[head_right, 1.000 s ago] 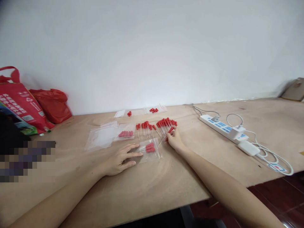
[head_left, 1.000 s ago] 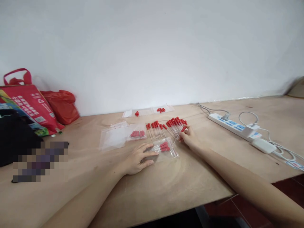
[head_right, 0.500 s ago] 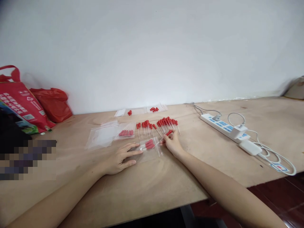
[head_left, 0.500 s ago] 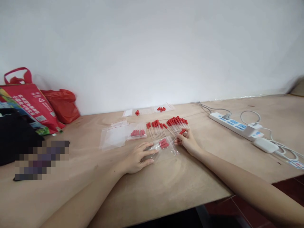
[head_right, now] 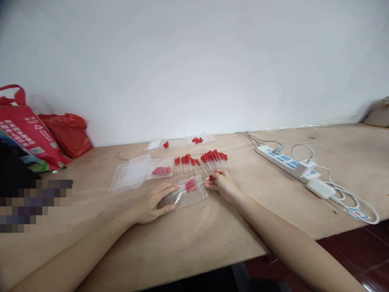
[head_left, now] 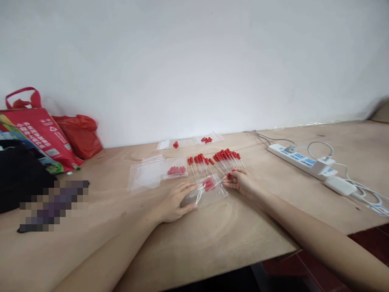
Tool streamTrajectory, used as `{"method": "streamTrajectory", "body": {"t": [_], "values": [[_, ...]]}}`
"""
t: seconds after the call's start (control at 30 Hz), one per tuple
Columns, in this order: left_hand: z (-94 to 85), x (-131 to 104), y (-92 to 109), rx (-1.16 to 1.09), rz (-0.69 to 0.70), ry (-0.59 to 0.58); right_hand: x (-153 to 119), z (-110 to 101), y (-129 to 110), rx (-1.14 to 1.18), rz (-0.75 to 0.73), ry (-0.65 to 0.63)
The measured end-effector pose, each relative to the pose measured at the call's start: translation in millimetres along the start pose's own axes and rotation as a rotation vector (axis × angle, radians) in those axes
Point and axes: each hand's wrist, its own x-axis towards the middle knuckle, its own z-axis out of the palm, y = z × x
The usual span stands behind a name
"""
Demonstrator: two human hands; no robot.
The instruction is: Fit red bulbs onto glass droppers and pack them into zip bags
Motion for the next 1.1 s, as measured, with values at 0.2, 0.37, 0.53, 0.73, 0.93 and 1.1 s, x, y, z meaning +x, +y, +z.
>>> {"method": "streamTrajectory", "body": {"t": [0.2, 0.37, 0.53, 0.73, 0.93, 1.1], "values": [[-2.5, 0.5, 3.2, 0.007, -0.016, -0.005, -5.8, -2.1, -2.0, -0.213, 0.077, -0.182], [-1.9, 0.4, 1.1, 0.019, -0.022, -0.021, -2.1, -10.1, -6.3, -0.504, 0.027, -0.406], [-1.8, 1.3, 0.9, 0.027, -0.023, -0.024, -5.8, -7.8, -8.6, -0.665, -0.007, -0.494], [-2.8, 1.6, 1.8, 0.026, -0.026, -0.029, -11.8, 1.5, -6.5, -0.648, 0.027, -0.448], [-1.5, 1.0, -0.3, 0.016, -0.008, -0.014, 0.0, -6.0, -3.7, -0.579, 0.036, -0.438], [-1.1, 1.2, -1.3, -0.002, 0.034, 0.018, 27.9, -5.9, -12.6, -1.034, -0.416, -0.097]]}}
